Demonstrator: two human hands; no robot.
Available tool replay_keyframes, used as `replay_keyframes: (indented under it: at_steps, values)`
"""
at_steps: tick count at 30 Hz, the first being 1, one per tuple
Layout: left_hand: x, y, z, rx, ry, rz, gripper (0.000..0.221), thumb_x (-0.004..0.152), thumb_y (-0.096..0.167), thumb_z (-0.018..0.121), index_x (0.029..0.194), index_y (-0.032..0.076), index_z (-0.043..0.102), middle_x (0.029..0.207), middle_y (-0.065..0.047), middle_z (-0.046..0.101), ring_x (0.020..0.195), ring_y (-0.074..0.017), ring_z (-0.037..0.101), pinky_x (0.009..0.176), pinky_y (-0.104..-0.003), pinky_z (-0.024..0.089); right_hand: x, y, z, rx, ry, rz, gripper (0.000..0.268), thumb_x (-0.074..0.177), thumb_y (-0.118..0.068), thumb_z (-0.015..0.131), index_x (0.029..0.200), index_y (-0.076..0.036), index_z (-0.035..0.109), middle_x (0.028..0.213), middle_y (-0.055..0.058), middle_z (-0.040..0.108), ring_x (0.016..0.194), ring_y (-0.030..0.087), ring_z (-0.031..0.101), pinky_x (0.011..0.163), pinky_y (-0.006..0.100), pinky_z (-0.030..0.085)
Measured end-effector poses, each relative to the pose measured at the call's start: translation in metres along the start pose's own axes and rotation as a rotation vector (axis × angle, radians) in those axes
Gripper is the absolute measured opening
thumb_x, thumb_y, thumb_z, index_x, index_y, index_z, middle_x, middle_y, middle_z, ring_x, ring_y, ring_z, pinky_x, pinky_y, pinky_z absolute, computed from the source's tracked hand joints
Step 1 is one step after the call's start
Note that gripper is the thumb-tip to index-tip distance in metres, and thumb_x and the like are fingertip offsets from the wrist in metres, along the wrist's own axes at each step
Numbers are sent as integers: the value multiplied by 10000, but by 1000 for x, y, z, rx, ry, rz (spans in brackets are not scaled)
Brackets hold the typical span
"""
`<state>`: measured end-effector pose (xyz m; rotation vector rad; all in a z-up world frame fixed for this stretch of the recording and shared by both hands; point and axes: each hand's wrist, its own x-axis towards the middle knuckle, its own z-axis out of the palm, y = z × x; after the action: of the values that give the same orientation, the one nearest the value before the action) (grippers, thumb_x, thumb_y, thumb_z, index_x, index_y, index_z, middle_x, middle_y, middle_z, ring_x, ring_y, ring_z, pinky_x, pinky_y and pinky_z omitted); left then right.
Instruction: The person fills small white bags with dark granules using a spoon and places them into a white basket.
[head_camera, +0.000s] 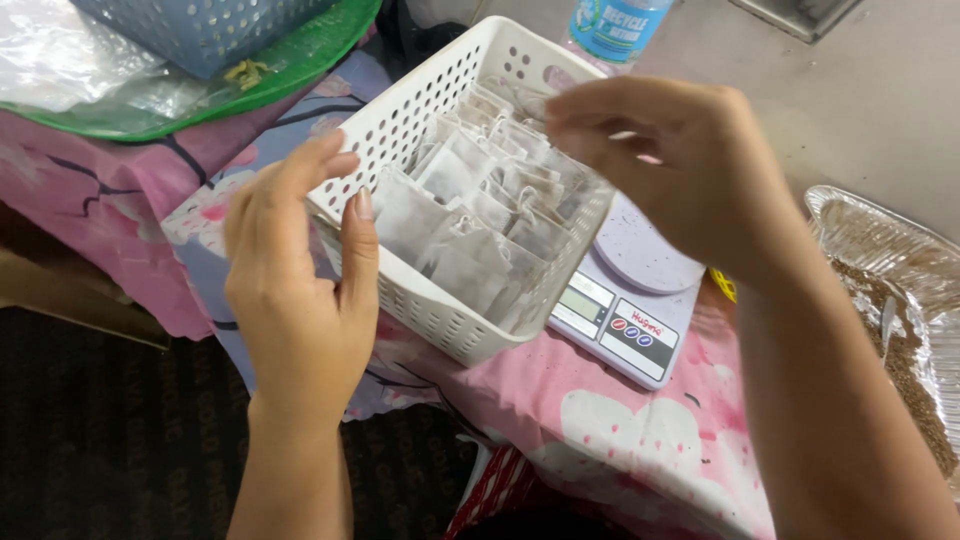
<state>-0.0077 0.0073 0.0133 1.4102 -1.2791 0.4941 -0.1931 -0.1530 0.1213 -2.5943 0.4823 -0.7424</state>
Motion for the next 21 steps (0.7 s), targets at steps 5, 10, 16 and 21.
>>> replay_keyframes:
  at_steps: [5, 10, 16, 21]
  values:
    - [6, 45, -3, 104, 52, 86, 257, 1147, 36, 591, 1357, -95, 525, 1255, -230, 685, 1197, -382, 652, 1145, -532, 478, -58, 31, -43, -24, 129, 158, 190, 1053, 115, 574, 1202, 88, 689, 1058, 193, 740, 985, 206, 732, 949, 279, 598]
    - [0, 115, 27, -80, -72, 167, 290, 1043, 80, 679, 1296, -21, 580, 1234, -157, 673, 1192, -335, 646, 1126, -552, 469, -122, 82, -72, -174, 254, 302, 203, 1036, 95, 625, 1204, 49, 730, 1029, 145, 750, 940, 153, 715, 911, 244, 578]
    - [-18, 184, 119, -264, -235, 441, 158, 1042, 38, 651, 1199, 14, 650, 1109, -129, 623, 1071, -308, 612, 1030, -518, 488, -180, 101, -95, -386, 121, 392, 177, 971, -99, 700, 1128, -82, 779, 964, 73, 788, 753, 190, 718, 757, 329, 535]
    - [-38, 214, 205, 3, -378, 495, 220, 926, 112, 573, 1132, 96, 646, 1043, -109, 611, 985, -303, 559, 888, -412, 452, -224, 108, -125, -319, 179, 410, 162, 987, -98, 685, 1115, -51, 773, 1045, 64, 789, 861, 140, 702, 811, 294, 533]
